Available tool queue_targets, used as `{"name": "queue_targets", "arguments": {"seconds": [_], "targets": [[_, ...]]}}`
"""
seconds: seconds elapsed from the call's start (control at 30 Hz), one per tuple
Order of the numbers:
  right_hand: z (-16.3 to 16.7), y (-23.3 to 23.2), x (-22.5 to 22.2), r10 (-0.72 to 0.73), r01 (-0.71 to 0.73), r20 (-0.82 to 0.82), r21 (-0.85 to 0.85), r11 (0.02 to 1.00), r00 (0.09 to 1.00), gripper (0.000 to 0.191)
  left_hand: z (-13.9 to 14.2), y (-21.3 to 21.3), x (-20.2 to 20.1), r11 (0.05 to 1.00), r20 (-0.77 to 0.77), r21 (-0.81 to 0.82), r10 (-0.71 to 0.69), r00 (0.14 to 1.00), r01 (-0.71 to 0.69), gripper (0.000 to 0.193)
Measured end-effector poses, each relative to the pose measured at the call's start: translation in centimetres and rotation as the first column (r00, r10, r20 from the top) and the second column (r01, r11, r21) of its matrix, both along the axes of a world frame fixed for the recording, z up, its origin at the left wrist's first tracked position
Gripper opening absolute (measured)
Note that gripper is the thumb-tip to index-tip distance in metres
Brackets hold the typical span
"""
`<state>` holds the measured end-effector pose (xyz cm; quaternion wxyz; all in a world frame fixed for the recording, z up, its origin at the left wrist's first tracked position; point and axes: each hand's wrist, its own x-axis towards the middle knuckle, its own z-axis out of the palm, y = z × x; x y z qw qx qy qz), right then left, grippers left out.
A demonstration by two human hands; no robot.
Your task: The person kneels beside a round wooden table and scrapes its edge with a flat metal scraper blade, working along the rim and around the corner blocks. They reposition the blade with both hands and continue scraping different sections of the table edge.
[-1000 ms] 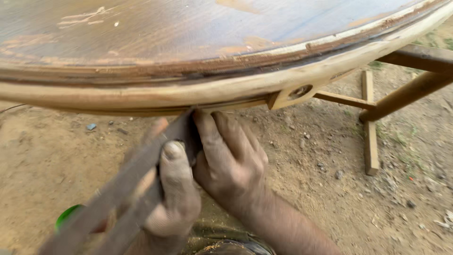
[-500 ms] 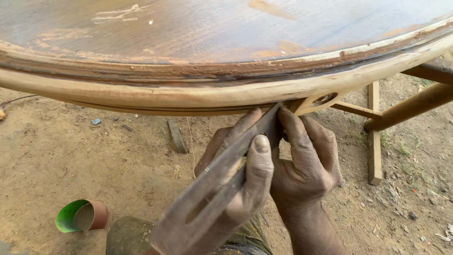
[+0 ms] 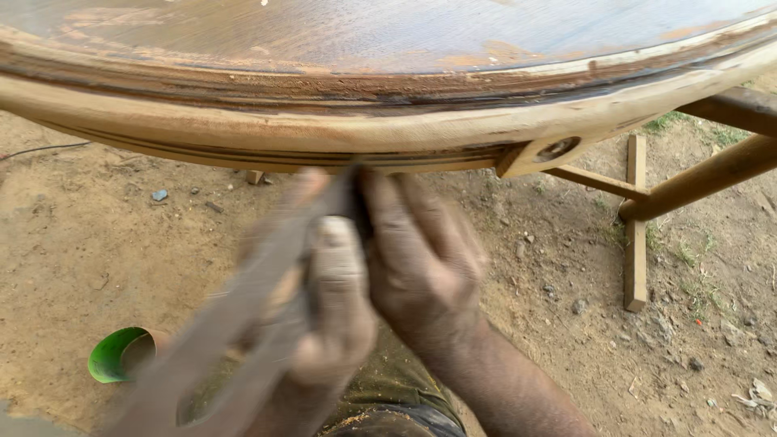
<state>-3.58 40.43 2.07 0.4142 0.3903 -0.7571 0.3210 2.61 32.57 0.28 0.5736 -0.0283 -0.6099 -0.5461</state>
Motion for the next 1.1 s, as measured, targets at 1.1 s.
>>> {"name": "queue_targets", "arguments": {"seconds": [1.1], "targets": [[-1.6, 1.7, -1.3, -0.101, 0.105, 0.039, -0.096, 0.99, 0.994, 0.028, 0.2, 0.0, -1.0, 0.976, 0.204, -0.215, 0.029, 0.979, 0.016, 0.03]]}}
